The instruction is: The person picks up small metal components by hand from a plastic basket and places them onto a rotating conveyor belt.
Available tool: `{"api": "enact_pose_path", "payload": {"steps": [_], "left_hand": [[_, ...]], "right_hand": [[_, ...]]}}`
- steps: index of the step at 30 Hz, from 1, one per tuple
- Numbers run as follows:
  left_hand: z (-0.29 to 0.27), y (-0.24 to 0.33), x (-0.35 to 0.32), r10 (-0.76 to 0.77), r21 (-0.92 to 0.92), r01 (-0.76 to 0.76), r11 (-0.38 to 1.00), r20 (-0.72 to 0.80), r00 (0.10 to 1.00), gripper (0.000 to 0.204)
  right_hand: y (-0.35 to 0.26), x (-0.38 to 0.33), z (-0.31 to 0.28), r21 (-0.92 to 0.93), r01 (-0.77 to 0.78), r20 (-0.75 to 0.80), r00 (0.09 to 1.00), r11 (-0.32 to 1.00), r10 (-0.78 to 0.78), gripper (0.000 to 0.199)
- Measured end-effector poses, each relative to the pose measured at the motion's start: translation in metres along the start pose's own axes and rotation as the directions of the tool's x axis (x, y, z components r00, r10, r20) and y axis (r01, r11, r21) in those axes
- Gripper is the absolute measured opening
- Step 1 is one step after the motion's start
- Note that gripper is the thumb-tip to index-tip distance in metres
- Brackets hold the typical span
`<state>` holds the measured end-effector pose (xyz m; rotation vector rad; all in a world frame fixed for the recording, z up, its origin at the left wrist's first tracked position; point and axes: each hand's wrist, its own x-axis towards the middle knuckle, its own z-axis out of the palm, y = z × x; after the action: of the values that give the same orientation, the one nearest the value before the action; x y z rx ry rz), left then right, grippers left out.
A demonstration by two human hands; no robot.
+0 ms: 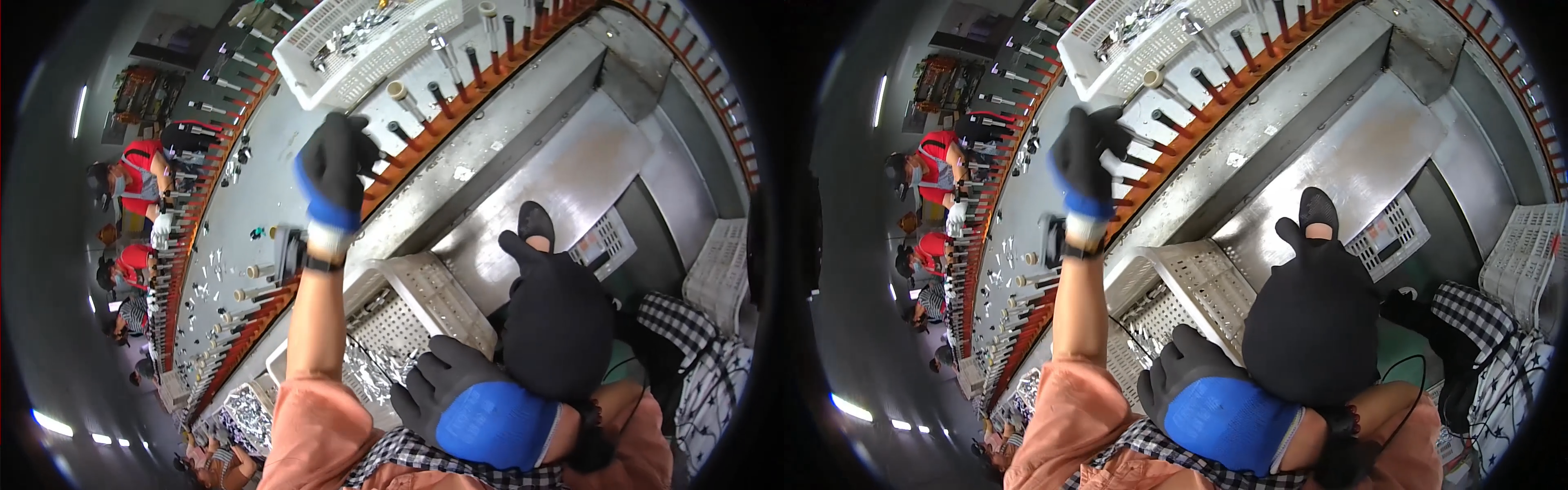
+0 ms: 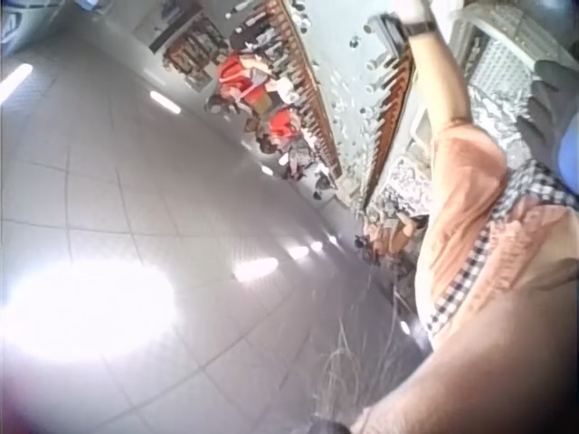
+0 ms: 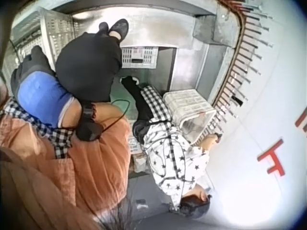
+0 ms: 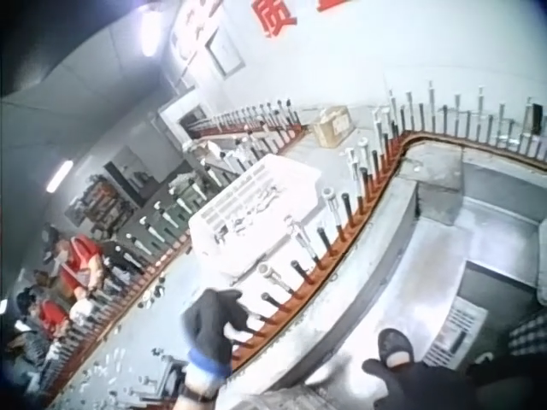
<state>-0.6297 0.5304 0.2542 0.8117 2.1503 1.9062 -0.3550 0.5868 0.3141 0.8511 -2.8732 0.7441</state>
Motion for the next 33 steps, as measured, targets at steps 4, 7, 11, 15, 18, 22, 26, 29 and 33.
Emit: {"api": "enact_pose_path", "payload": {"steps": [4, 7, 11, 15, 18, 22, 26, 29, 33], "left_hand": [[-0.027, 0.060, -0.070, 0.122, -0.334, -0.010, 0.943, 0.317, 0.941, 0.028], [-0.018, 0.071, -0.123, 0.482, -0.172, -0.460, 0.871, 0.121, 0.868, 0.064], [-0.007, 0.102, -0.165, 0.452, -0.132, -0.443, 0.887, 0.047, 0.891, 0.028], [-0.008, 0.121, -0.180, 0.335, -0.073, -0.332, 0.940, 0.032, 0.942, 0.025], [-0.018, 0.109, -0.170, 0.188, -0.491, 0.020, 0.871, 0.371, 0.909, 0.055], [-0.015, 0.097, -0.123, -0.142, -0.752, 0.143, 0.643, 0.066, 0.988, 0.039], [-0.041, 0.028, -0.035, 0.134, -0.338, -0.194, 0.921, -0.195, 0.972, 0.053], [-0.081, -0.028, 0.021, -0.086, -0.325, 0.034, 0.945, -0.148, 0.985, 0.065], [-0.079, -0.049, 0.038, -0.246, -0.313, 0.298, 0.902, 0.194, 0.950, 0.065]], "right_hand": [[0.002, -0.004, -0.004, 0.119, -0.104, -0.161, 0.979, 0.988, 0.122, 0.035], [0.011, 0.010, -0.018, 0.423, -0.325, -0.386, 0.780, 0.846, 0.492, 0.052], [0.002, 0.018, 0.006, 0.284, -0.398, -0.352, 0.803, 0.873, 0.481, 0.034], [0.008, 0.008, 0.023, 0.446, -0.306, -0.316, 0.825, 0.841, 0.468, 0.023], [0.010, 0.009, 0.035, 0.172, -0.207, -0.491, 0.829, 0.963, 0.266, 0.016], [0.002, 0.013, 0.044, 0.655, -0.262, -0.433, 0.638, 0.709, 0.636, 0.022], [0.008, -0.001, 0.047, 0.628, -0.371, -0.386, 0.614, 0.684, 0.688, 0.011], [0.007, 0.007, 0.052, 0.606, -0.313, -0.426, 0.648, 0.731, 0.631, 0.009], [0.034, -0.003, 0.080, 0.349, -0.298, -0.565, 0.689, 0.888, 0.454, 0.011]]}}
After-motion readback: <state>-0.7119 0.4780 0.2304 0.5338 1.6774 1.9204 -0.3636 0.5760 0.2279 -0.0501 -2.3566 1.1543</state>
